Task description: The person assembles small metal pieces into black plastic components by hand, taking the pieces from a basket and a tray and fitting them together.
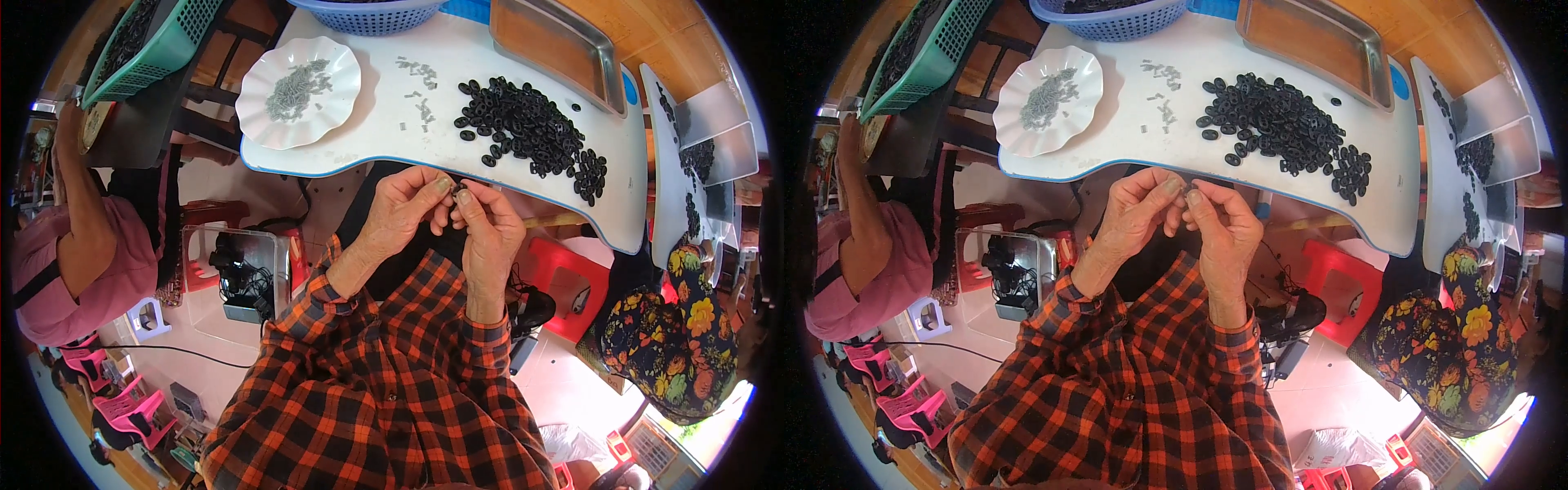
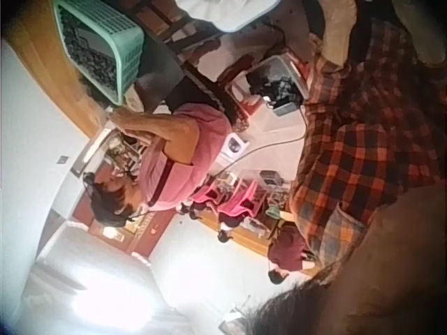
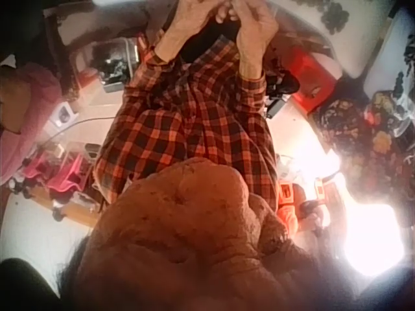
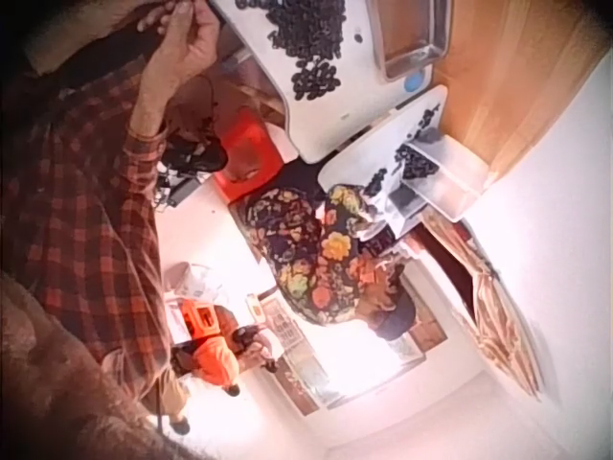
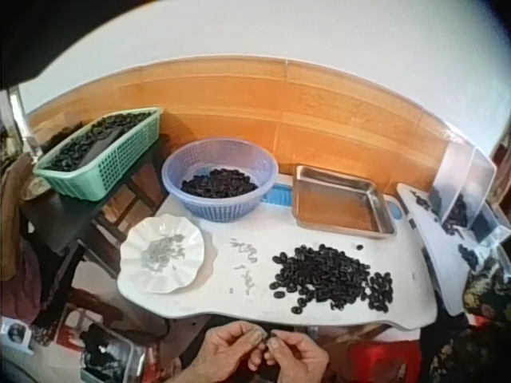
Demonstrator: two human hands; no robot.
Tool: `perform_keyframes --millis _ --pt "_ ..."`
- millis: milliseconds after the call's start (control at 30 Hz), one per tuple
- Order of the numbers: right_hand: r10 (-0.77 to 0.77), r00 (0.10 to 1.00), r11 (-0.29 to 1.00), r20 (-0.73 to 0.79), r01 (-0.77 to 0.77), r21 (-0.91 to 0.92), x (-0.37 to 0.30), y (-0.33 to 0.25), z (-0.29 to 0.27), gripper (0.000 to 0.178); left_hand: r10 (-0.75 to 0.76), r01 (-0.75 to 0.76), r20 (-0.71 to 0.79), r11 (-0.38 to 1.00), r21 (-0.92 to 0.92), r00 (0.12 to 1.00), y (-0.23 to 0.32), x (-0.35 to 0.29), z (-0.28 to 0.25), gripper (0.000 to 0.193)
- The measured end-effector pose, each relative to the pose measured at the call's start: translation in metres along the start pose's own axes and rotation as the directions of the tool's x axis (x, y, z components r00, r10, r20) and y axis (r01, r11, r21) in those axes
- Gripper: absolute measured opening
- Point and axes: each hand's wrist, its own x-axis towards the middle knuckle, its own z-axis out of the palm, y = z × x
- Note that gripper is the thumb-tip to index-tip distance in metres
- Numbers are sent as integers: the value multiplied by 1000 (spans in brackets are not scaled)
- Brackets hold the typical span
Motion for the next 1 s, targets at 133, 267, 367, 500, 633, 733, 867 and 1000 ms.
perform_keyframes --millis 133,267,367,500,633,733,867,1000 --pt "3 1000 1000 -3 -3 0 0 -1 1 15 6 -6 1 1000 19 1000 0 0 0 20" --pt "-1 1000 1000 -4 1 9 0 0 2 14 22 -22 1 999 28 1000 0 0 -1 20" --pt "-29 1000 997 -7 29 -71 -1 -3 3 13 36 -35 -15 996 86 999 3 -1 1 20" --pt "-126 992 971 -30 117 -209 -4 -2 3 12 92 -88 -13 976 201 996 5 -2 5 19" --pt "-222 975 936 -1 213 -282 -5 -4 5 10 154 -149 6 945 292 988 7 -3 5 18" --pt "-266 964 913 18 258 -317 -6 -7 7 9 189 -183 18 915 360 982 8 -4 4 16" --pt "-330 943 864 42 320 -389 -7 -9 10 9 228 -222 37 877 427 973 8 -5 5 15" --pt "-364 930 824 55 349 -446 -7 -6 10 8 219 -207 19 883 422 975 5 -5 6 15"
